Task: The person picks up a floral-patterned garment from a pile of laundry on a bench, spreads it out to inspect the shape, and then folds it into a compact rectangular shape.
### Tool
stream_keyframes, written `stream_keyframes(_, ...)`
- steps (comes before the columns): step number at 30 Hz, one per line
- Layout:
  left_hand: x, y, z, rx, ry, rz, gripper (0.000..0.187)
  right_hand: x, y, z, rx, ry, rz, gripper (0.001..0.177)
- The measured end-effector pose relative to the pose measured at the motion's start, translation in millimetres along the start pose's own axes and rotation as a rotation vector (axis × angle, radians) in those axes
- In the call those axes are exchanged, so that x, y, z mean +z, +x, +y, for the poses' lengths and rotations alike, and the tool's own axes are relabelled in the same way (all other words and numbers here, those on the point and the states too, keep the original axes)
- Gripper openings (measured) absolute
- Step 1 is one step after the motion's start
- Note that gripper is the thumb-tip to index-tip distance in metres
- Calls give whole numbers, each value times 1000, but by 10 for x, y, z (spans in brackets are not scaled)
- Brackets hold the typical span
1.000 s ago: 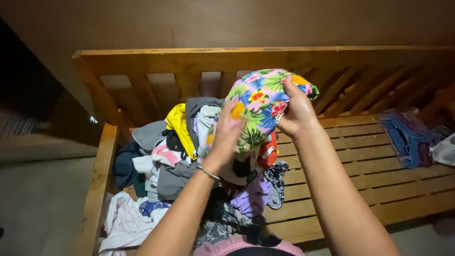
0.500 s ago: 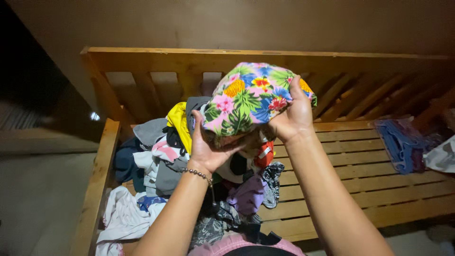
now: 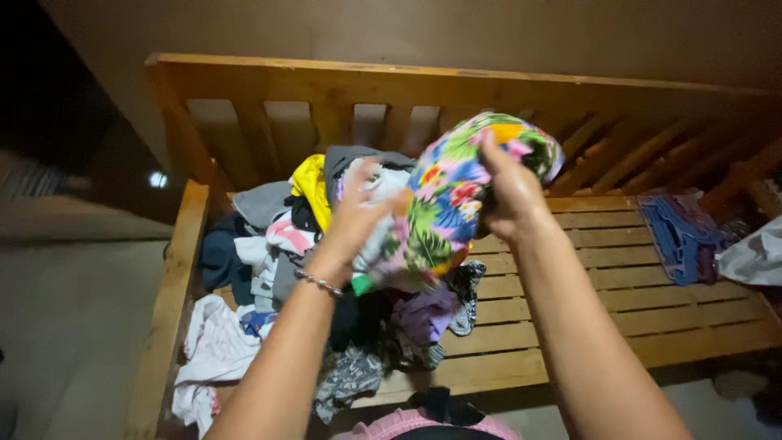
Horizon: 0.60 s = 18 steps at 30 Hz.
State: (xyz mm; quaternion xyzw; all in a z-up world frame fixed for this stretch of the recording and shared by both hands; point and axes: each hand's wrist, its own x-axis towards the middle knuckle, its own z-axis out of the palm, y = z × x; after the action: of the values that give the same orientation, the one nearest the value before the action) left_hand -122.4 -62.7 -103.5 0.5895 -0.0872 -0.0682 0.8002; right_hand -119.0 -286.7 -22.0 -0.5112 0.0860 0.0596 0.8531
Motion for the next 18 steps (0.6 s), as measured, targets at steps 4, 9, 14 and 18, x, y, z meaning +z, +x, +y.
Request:
stream_keyframes(4, 521, -280, 131, 344, 550, -160, 118, 218, -25, 373, 131, 3, 30, 37)
stream_keyframes(9, 410, -412, 252, 339, 745, -157, 120, 286, -125, 409, 136, -57, -19, 42)
stream_keyframes(14, 252, -285, 157, 203, 502, -266, 97, 380, -289, 344, 176, 86, -174, 50)
stream_keyframes(18, 13, -74, 72, 4, -195, -323, 62, 210, -293, 229, 198, 132, -161, 35)
